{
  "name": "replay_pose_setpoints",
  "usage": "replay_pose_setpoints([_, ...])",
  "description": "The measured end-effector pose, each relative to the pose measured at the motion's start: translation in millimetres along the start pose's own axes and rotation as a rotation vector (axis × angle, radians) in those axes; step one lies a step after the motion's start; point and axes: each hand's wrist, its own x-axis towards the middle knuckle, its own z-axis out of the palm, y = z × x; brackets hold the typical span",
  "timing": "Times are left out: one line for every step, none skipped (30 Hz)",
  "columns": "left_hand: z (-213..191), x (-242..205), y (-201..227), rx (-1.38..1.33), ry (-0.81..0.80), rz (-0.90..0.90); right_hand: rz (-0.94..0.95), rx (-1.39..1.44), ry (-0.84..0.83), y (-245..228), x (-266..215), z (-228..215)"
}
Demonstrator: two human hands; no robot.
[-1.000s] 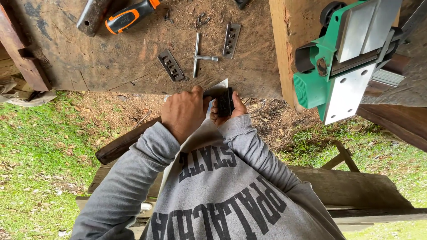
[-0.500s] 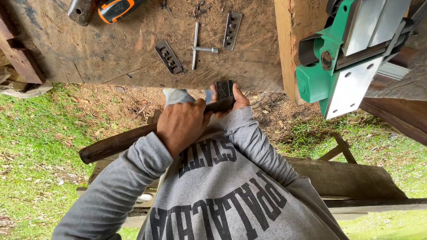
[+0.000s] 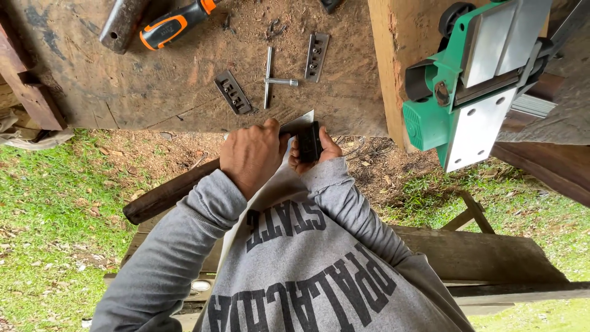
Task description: The person works on a small black metal bracket at an outdoor workbench, turning screws with a screwdriver, driving a metal rod with a hammer, and tightening bolts with a T-handle hex key. They hold and reposition the bracket repeatedly while fastening its parts together.
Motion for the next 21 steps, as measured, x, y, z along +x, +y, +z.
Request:
replay_pose_setpoints([-0.9, 1.5, 0.2, 0.000, 0.000, 0.000, 0.000, 0.000, 0.000, -0.9, 1.2, 0.4])
replay_pose_setpoints([-1.0, 1.2, 1.1, 0.017, -0.015, 0.001, 0.007, -0.011, -0.008, -0.9, 0.5, -0.6])
replay_pose_setpoints([-0.8, 0.9, 2.0, 0.035, -0.030, 0.002, 0.015, -0.023, -0.016, -0.9, -0.1, -1.9])
replay_pose_setpoints([-0.8, 0.5, 0.2, 0.031, -0.034, 0.002, 0.016, -0.022, -0.011, -1.6, 1.0, -2.0])
replay_pose_setpoints([-0.7, 0.4, -1.5, 0.003, -0.025, 0.012, 0.010, -0.024, -0.027, -2.4, 2.4, -2.3])
replay_pose_setpoints([-0.2, 0.1, -2.9, -0.026, -0.018, 0.024, 0.003, -0.023, -0.039, -2.9, 2.7, -3.5])
replay_pose_setpoints([-3.6, -3.2, -0.9, -0.031, -0.026, 0.025, 0.003, -0.021, -0.031, -3.0, 1.5, -4.5])
replay_pose_setpoints([-7.5, -5.4, 0.5, -0.046, -0.026, 0.035, 0.022, -0.001, -0.028, -3.9, 1.8, -4.4])
replay_pose_setpoints([-11.8, -7.7, 1.8, -0.061, -0.025, 0.045, 0.041, 0.018, -0.024, -4.7, 1.9, -4.0])
replay_pose_setpoints([-11.4, -9.8, 2.4, -0.062, -0.025, 0.042, 0.043, 0.016, -0.025, -5.1, 2.5, -3.3])
replay_pose_setpoints([-11.1, -12.1, 2.9, -0.064, -0.036, 0.050, 0.041, 0.005, -0.018, -5.3, 3.1, -2.5])
replay_pose_setpoints([-10.6, -15.1, 3.6, -0.066, -0.051, 0.059, 0.039, -0.004, -0.009, -4.5, 2.6, -2.4])
replay_pose_setpoints([-9.5, -18.3, 3.9, -0.067, -0.054, 0.057, 0.041, -0.004, -0.007, -4.6, 3.7, -3.6])
replay_pose_setpoints([-8.4, -20.9, 4.2, -0.050, -0.054, 0.070, 0.042, 0.028, 0.006, -5.2, 5.0, -4.9])
replay_pose_setpoints([-7.3, -23.4, 4.8, -0.032, -0.054, 0.083, 0.043, 0.060, 0.019, -5.9, 6.3, -6.1])
replay_pose_setpoints([-4.6, -28.0, 5.8, -0.033, -0.056, 0.083, 0.043, 0.060, 0.022, -6.7, 2.9, -0.4])
replay_pose_setpoints([-2.0, -32.7, 6.8, -0.050, 0.008, 0.090, 0.015, 0.023, 0.069, -7.6, -0.5, 5.3])
replay_pose_setpoints([0.3, -37.1, 7.4, -0.065, 0.074, 0.097, -0.014, -0.014, 0.114, -8.2, -3.3, 11.5])
replay_pose_setpoints([-1.0, -37.7, 6.8, -0.064, 0.073, 0.098, -0.014, -0.013, 0.114, -8.3, -3.3, 10.3])
replay_pose_setpoints([-2.7, -38.3, 5.8, -0.065, 0.047, 0.099, 0.009, 0.024, 0.147, -8.2, -2.3, 9.8])
replay_pose_setpoints([-4.7, -38.8, 5.0, -0.066, 0.022, 0.100, 0.031, 0.062, 0.180, -8.5, -1.4, 9.6])
